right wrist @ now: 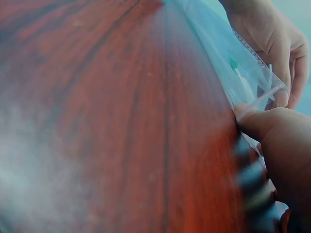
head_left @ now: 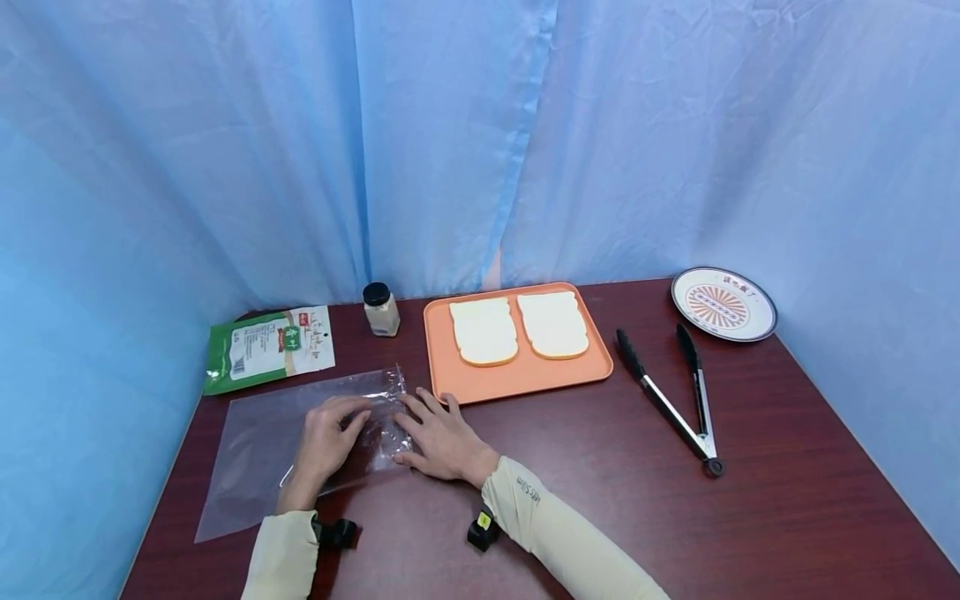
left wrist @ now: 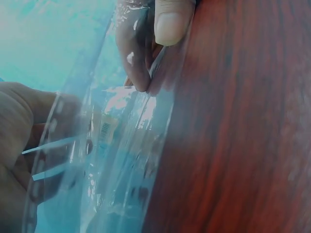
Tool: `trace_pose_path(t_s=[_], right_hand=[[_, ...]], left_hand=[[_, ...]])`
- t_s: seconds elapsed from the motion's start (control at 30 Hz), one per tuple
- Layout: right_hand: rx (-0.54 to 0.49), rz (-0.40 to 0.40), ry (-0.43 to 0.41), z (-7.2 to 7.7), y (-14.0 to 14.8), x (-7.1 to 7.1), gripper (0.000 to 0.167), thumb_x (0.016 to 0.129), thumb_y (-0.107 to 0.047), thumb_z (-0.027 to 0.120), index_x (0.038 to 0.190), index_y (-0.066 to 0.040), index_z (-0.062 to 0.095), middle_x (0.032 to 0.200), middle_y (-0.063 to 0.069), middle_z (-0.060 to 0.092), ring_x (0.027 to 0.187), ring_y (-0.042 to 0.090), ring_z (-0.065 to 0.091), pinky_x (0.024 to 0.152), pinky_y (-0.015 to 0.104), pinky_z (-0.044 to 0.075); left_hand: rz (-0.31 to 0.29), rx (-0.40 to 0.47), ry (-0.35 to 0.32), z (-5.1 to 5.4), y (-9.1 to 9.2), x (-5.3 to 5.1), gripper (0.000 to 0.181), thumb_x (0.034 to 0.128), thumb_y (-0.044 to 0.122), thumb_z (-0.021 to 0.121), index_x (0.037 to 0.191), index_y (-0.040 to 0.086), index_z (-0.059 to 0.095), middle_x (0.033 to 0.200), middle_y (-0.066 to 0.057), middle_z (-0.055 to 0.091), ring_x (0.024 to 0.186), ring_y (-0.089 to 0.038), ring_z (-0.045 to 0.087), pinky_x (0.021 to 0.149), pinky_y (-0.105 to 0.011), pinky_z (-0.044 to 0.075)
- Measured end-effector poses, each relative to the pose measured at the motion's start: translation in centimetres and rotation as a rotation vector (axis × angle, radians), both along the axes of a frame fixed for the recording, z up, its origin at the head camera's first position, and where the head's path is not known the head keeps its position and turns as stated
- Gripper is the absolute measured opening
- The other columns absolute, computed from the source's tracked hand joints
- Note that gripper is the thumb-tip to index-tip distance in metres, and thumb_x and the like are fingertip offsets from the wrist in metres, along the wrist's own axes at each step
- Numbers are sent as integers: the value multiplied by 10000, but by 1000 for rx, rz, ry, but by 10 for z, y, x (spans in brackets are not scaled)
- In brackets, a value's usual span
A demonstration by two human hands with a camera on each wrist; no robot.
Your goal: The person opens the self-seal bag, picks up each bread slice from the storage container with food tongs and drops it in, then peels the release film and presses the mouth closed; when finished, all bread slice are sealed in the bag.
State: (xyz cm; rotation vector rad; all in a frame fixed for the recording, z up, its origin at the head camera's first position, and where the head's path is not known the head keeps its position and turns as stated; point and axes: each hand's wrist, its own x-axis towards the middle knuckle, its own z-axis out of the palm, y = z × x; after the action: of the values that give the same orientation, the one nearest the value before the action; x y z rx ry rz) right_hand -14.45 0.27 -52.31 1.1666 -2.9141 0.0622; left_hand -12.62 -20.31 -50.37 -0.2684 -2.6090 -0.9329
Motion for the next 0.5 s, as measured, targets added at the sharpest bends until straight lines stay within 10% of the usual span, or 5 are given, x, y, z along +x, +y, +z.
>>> trace_pose_path(t_s=[0.5], right_hand=[[-10,5,-5,0,0,0,610,999,-620,429,1492,-260,454,1623,3,366,1511,265,340,1150,522,337]], left_hand=[[-17,-4,-1,6,-6,0,145,848,-14,745,989,-10,777,1007,-161,757,990,-336,701,870,-522,555]])
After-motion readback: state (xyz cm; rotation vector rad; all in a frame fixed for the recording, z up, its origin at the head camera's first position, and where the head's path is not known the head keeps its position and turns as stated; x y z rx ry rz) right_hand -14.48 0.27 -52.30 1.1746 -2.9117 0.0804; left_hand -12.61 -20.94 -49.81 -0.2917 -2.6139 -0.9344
